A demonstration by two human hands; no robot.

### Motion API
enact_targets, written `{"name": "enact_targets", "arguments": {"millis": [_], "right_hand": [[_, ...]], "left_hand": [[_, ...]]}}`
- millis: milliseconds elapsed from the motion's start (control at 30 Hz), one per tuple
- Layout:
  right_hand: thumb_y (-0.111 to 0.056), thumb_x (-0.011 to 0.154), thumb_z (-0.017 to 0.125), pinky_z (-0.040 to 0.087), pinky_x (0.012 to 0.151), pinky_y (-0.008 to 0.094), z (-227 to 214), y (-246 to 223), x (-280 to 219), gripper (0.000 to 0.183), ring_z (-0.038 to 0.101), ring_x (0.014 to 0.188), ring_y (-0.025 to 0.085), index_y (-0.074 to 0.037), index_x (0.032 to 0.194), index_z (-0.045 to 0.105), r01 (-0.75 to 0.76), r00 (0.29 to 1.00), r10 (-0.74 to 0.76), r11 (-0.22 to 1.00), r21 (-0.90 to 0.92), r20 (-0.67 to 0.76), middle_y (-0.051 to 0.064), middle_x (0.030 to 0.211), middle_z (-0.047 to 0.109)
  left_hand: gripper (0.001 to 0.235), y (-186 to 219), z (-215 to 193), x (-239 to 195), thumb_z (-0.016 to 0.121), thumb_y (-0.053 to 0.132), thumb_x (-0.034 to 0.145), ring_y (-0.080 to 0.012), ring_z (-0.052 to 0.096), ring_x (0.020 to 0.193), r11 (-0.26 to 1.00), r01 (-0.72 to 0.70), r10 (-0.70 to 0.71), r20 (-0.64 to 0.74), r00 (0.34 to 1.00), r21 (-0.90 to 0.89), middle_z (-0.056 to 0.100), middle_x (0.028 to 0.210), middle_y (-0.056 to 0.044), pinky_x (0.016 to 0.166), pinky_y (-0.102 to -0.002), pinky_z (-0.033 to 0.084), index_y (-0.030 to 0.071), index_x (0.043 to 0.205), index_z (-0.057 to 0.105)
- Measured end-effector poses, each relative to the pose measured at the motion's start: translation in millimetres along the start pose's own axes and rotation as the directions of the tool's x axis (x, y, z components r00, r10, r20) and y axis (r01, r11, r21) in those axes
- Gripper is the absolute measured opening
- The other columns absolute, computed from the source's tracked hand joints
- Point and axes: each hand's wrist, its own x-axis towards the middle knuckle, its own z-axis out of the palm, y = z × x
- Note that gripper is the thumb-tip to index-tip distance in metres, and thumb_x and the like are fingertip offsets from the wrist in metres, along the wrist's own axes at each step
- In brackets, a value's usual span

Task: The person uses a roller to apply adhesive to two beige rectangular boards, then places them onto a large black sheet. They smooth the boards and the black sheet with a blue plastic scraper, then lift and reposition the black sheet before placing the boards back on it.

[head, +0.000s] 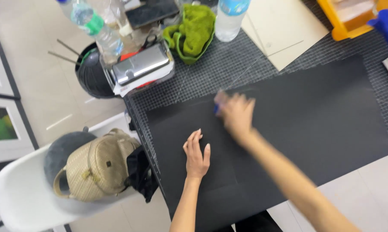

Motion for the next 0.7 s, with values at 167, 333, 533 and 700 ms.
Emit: {"name": "enact_targets", "arguments": {"millis": [167,333,533,700], "right_hand": [[-0.034,0.103,0.06,0.037,0.089,0.069,-4.3,17.7,3.2,0.03,0.057,0.104,0.044,-0.018,0.127,0.067,-0.076,0.997,0.062,0.949,-0.307,-0.055,0.023,0.116,0.062],[-0.041,0.086,0.072,0.038,0.07,0.048,5.2,-33.0,44.4,0.051,0.054,0.079,0.026,-0.029,0.134,0.06,-0.404,0.913,0.395,0.908,-0.107,-0.099,0.002,0.089,0.057],[-0.042,0.088,0.071,0.039,0.071,0.046,3.7,6.7,29.8,0.049,0.056,0.081,0.024,-0.03,0.134,0.062,-0.44,0.892,0.426,0.895,-0.071,-0.154,0.001,0.094,0.063],[-0.053,0.097,0.058,0.036,0.096,0.065,3.0,-39.6,-30.0,0.054,0.054,0.112,0.042,-0.014,0.134,0.062,-0.487,0.871,0.471,0.796,-0.358,-0.137,0.02,0.124,0.062]], "left_hand": [[0.051,-3.9,3.3,-1.6,0.038,0.035,0.1,-0.0173,0.048,0.127,0.999,0.031,-0.031,0.002,1.0,-0.006,0.047,0.13,-0.005,0.107,-0.039,0.032,0.011,0.145,0.038],[0.051,-3.9,-0.6,1.2,0.04,0.032,0.101,-0.0203,0.047,0.129,1.0,0.009,-0.008,0.01,1.0,-0.029,0.048,0.126,-0.006,0.106,-0.041,0.031,0.008,0.145,0.038],[0.052,-7.7,2.3,-1.1,0.04,0.035,0.101,-0.0193,0.049,0.129,0.997,0.029,-0.028,0.002,1.0,-0.078,0.049,0.128,-0.006,0.107,-0.041,0.029,0.008,0.146,0.039],[0.053,-4.6,-1.8,2.3,0.04,0.035,0.1,-0.0177,0.051,0.123,0.993,0.023,-0.022,0.015,1.0,-0.12,0.048,0.128,-0.005,0.105,-0.04,0.03,0.008,0.145,0.039]]}}
